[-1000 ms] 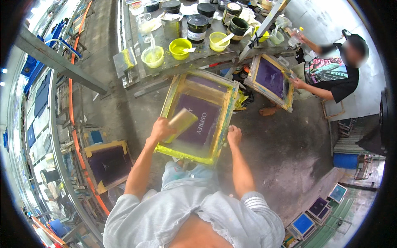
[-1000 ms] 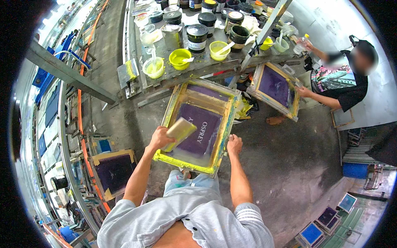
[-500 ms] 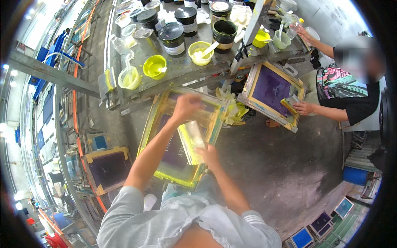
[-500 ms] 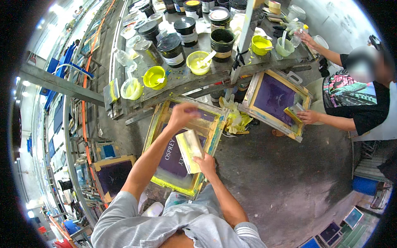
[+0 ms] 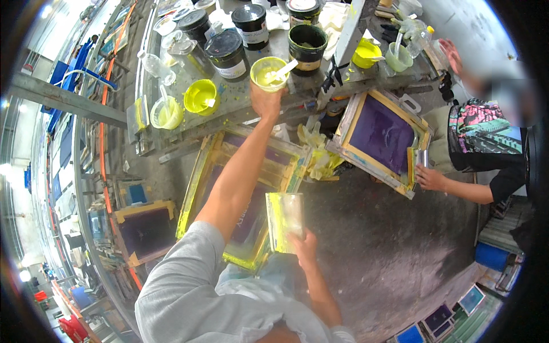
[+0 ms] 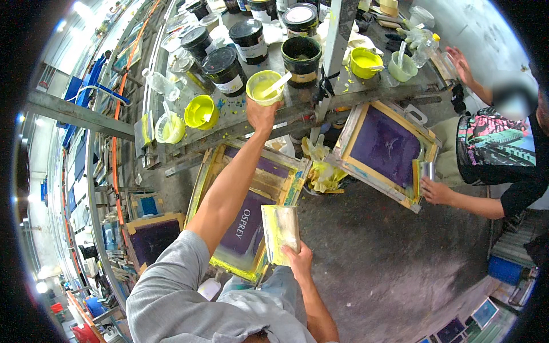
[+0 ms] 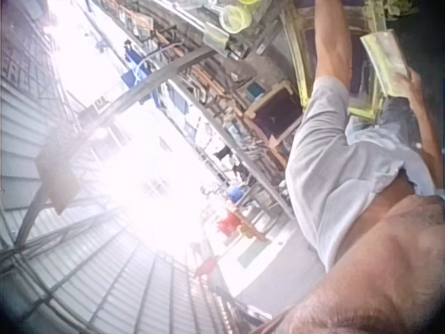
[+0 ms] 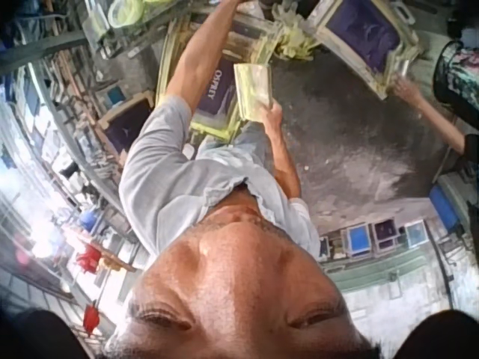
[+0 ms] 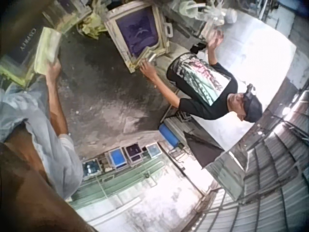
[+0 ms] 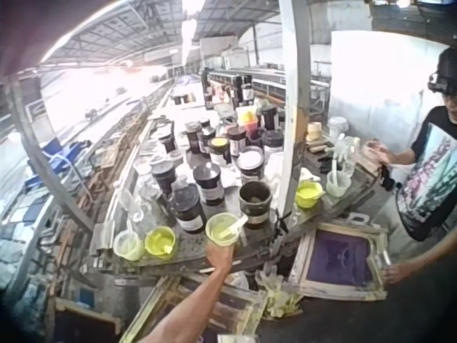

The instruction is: The person uses a squeegee to pull ink across a screen-printing frame labeled 'OSPREY' over a drying rack, then moves to a workbench to pour more ink into the frame and wipe the screen surface with a cloth. The person handles the screen frame, squeegee, ink container, and cloth throughout the sequence.

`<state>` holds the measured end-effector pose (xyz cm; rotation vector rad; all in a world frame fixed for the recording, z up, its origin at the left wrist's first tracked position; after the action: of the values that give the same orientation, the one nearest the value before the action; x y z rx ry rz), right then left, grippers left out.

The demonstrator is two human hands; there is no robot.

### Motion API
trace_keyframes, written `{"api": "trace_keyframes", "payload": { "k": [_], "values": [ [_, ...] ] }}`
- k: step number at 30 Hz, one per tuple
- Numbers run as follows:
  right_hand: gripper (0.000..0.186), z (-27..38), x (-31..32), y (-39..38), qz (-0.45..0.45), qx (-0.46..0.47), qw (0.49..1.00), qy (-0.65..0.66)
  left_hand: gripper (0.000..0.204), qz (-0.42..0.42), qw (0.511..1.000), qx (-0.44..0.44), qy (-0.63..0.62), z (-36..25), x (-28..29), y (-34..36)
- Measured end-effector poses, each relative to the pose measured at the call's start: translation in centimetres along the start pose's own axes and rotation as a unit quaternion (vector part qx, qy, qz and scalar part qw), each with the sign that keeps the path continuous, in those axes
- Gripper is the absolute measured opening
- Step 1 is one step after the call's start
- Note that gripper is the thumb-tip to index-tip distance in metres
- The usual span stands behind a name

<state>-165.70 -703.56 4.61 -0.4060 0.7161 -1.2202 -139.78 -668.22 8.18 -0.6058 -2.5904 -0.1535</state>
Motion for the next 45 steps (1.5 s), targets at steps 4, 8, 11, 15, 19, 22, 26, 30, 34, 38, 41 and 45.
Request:
{"api": "trace_keyframes", "payload": {
  "k": [4, 8, 11, 15, 19, 22, 26, 30, 34, 38, 41, 45],
  "values": [
    [0.033, -1.7, 0.6, -0.6, -0.019, 0.011, 0.999, -0.028, 0.077, -0.050, 0.998, -0.041, 0.001, 0.2, 2.1, -0.2],
    [0.036, -2.6, 0.2, -1.9, -0.057, 0.000, 0.998, 0.016, 0.062, 0.068, 0.995, -0.026, -0.064, 0.4, 5.0, -2.8],
    [0.038, -4.0, -1.5, -2.8, -0.066, 0.007, 0.996, 0.053, 0.058, 0.137, 0.974, -0.048, -0.175, 3.8, 9.9, -5.0],
    [0.039, -5.5, -3.9, -4.4, -0.026, 0.065, 0.996, 0.062, 0.065, 0.053, 0.976, -0.172, -0.124, 7.9, 23.4, -11.5],
    [0.041, -5.8, -6.7, -5.3, -0.027, 0.111, 0.991, -0.069, 0.072, 0.069, 0.994, -0.078, -0.042, 10.9, 38.8, -20.1],
    [0.037, -5.6, -8.6, -4.0, -0.019, 0.225, 0.926, -0.304, 0.078, 0.036, 0.999, -0.014, -0.033, 16.9, 47.7, -25.1],
    [0.026, -3.8, -14.5, -1.4, 0.055, 0.365, 0.809, -0.458, 0.068, -0.037, 0.998, 0.045, 0.033, 22.9, 58.5, -33.2],
    [0.024, -0.8, -19.5, 5.3, 0.048, 0.459, 0.673, -0.578, 0.063, -0.117, 0.987, 0.111, -0.009, 26.7, 63.2, -39.0],
    [0.028, 3.6, -24.0, 10.7, 0.070, 0.378, 0.658, -0.648, 0.061, -0.159, 0.968, 0.184, -0.059, 25.0, 63.9, -42.0],
    [0.040, 2.8, -26.6, 15.5, 0.080, 0.339, 0.643, -0.682, 0.067, -0.216, 0.953, 0.210, -0.044, 24.2, 62.4, -42.8],
    [0.042, 2.1, -28.3, 14.7, 0.127, 0.370, 0.604, -0.695, 0.075, -0.231, 0.948, 0.208, -0.069, 23.6, 61.0, -42.4],
    [0.035, 0.0, -28.7, 12.5, 0.225, 0.418, 0.579, -0.663, 0.076, -0.189, 0.947, 0.247, -0.078, 22.8, 59.6, -40.8]
  ]
}}
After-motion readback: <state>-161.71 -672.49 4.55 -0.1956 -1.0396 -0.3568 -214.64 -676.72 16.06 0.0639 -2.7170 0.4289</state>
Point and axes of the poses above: each hand's wrist, its own y-axis towards the middle knuckle, its own x-axis out of the back of the hand, z = x × y, the point moved 4 cm from there along y, towards the middle knuckle, and after that the axes turned 15 degrees about y, right-handed, at the moved point
